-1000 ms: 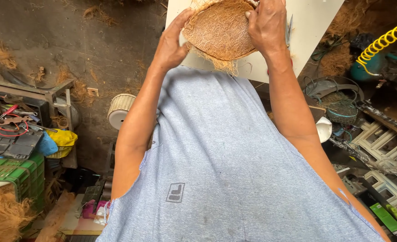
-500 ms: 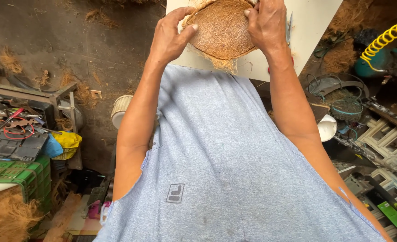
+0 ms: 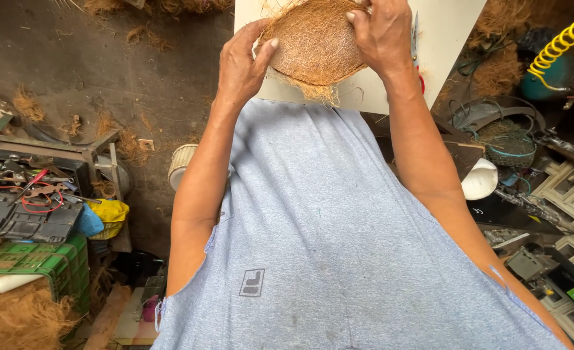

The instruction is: Trimming and shaping coconut fiber sheets using scissors to fit a mold.

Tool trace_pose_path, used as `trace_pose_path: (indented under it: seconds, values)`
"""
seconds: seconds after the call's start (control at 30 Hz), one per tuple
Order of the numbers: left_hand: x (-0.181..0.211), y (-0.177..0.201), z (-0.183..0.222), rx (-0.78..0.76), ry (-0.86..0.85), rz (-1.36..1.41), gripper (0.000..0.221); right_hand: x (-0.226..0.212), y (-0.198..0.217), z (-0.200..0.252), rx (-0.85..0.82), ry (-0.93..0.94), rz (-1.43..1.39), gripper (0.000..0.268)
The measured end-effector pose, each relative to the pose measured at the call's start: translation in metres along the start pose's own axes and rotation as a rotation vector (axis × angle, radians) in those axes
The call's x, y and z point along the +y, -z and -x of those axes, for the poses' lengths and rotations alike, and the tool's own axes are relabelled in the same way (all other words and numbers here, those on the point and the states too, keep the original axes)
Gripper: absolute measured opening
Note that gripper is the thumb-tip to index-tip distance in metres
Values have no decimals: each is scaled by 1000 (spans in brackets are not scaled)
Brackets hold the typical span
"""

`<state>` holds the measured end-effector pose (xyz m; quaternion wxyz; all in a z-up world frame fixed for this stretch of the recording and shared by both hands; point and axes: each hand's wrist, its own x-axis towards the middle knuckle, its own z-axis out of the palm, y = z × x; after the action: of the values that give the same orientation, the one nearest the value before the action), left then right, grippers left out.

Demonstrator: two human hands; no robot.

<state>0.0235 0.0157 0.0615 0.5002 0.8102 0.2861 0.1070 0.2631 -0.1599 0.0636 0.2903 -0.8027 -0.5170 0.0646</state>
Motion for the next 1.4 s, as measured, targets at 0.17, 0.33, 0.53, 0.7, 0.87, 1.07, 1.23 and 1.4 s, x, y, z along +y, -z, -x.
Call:
trace_pose_path:
  seconds: [0.17,0.33,0.53,0.7,0.87,1.07,1.23,1.4]
  values:
    - [0,-1,3,12,-18,-7,36,-10,32,-3,-6,-78,-57,17]
    - [-2,-4,7,4,36,36,46,17,54,26,-18,-317,-141,5]
    - [0,-1,6,-8,62,45,42,6,66,39,-221,-544,-346,12]
    - [0,-3,8,-15,128,97,46,5,58,46,-232,-646,-401,9]
    - [1,0,10,-20,185,117,50,6,53,48,-177,-636,-399,8]
    - [-4,3,21,-21,226,312,55,5,53,50,-162,-579,-392,8]
    - [-15,-8,32,86,265,343,47,5,51,52,-107,-614,-405,6]
    - [-6,-13,34,216,246,308,41,0,51,47,-96,-621,-381,7]
